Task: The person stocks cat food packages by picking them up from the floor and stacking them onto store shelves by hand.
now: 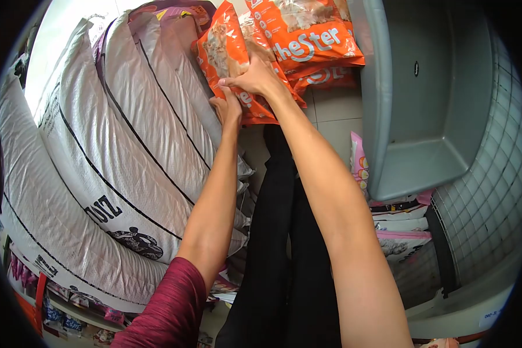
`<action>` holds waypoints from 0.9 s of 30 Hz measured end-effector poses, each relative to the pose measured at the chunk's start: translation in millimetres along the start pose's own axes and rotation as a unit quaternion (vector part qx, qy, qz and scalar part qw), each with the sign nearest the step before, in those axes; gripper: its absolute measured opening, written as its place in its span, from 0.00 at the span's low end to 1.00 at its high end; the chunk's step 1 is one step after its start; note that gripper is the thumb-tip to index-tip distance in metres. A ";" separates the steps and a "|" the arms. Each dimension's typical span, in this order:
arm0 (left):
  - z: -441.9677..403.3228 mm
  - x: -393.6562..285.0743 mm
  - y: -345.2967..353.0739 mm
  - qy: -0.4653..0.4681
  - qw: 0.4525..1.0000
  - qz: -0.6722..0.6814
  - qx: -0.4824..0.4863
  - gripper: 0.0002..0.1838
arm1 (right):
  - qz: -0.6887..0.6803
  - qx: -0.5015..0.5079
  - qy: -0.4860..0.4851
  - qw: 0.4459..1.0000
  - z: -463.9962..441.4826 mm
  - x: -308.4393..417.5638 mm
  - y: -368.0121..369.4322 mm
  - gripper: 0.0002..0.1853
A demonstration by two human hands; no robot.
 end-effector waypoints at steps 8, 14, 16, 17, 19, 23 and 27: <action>46.3 35.2 -19.7 -0.100 0.980 0.096 0.146 0.50 | -0.054 0.003 -0.069 0.996 59.1 41.4 -19.2 0.41; 145.1 42.9 -77.3 -0.058 0.855 0.305 0.415 0.39 | -0.253 0.012 -0.039 0.967 175.8 61.2 -83.1 0.31; 178.2 39.5 -101.6 -0.073 0.773 0.391 0.494 0.36 | -0.356 0.016 0.008 0.934 218.0 78.9 -99.9 0.29; 195.0 31.2 -118.4 -0.066 0.771 0.391 0.499 0.36 | -0.356 -0.001 0.040 0.933 237.8 82.6 -105.8 0.30; 236.9 -2.7 -165.6 -0.007 0.807 0.352 0.474 0.33 | -0.358 -0.037 0.099 0.928 275.4 94.8 -115.6 0.30; 294.3 -32.9 -242.6 0.047 0.832 0.290 0.471 0.35 | -0.491 -0.131 -0.005 0.861 341.7 162.5 -125.3 0.36; 359.2 -47.5 -319.5 0.088 0.845 0.269 0.454 0.38 | -0.408 -0.242 -0.080 0.877 414.8 194.2 -123.2 0.41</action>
Point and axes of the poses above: each hand's wrist, its own z-axis away from the middle knuckle, its own y-axis out of the palm, x = y × z, the point moved 3 cm from there along -z, towards the middle knuckle, and after that the axes turned 14 degrees about -y, right-handed, at the moved point
